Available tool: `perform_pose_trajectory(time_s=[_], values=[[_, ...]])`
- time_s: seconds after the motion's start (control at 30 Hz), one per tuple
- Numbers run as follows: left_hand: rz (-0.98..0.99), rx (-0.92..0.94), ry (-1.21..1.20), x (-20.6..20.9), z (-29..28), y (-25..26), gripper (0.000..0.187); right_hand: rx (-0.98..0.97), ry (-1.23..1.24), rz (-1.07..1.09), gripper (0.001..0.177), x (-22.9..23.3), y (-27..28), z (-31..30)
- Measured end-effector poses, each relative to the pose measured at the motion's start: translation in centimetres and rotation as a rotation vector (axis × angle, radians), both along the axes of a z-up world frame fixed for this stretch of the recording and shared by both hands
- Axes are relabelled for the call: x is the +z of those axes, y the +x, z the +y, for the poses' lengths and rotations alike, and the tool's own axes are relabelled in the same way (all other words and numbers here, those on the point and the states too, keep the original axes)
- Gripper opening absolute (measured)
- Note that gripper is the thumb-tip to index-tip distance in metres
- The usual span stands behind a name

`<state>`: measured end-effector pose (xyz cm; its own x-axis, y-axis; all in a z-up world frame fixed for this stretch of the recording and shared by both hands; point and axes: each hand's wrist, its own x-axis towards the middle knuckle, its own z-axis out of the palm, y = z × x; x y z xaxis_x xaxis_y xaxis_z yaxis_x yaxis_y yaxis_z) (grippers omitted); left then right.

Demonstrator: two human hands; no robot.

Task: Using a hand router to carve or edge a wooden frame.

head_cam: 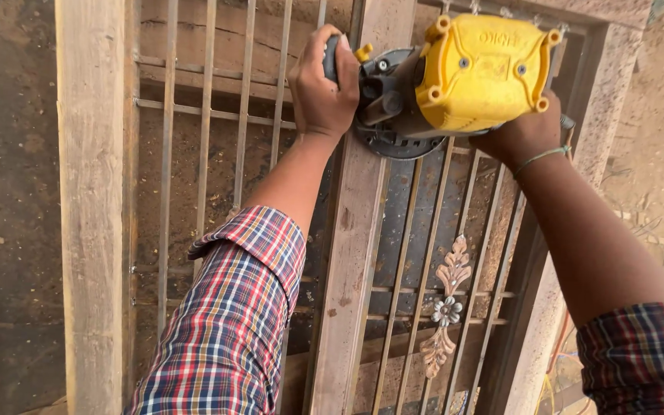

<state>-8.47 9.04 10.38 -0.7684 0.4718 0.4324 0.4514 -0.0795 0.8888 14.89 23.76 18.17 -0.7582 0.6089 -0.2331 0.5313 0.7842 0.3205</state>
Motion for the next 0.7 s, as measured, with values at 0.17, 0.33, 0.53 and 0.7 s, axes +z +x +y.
perform_pose_trajectory(time_s=[0.17, 0.33, 0.53, 0.7], values=[[0.011, -0.012, 0.012, 0.0, 0.4, -0.4, 0.015, 0.180, 0.080, 0.213, 0.034, 0.1, 0.6, 0.1], [0.050, 0.014, 0.047, -0.3, 0.8, -0.6, 0.015, 0.171, 0.102, 0.202, 0.035, -0.5, 1.3, 0.8], [-0.029, -0.014, 0.021, -0.6, 1.5, -0.9, 0.020, 0.203, 0.038, 0.308, 0.035, -1.1, 1.8, 1.7], [0.001, 0.001, -0.002, -1.8, 2.4, -1.2, 0.018, 0.137, 0.034, 0.276, 0.039, -1.0, 1.4, 2.1]])
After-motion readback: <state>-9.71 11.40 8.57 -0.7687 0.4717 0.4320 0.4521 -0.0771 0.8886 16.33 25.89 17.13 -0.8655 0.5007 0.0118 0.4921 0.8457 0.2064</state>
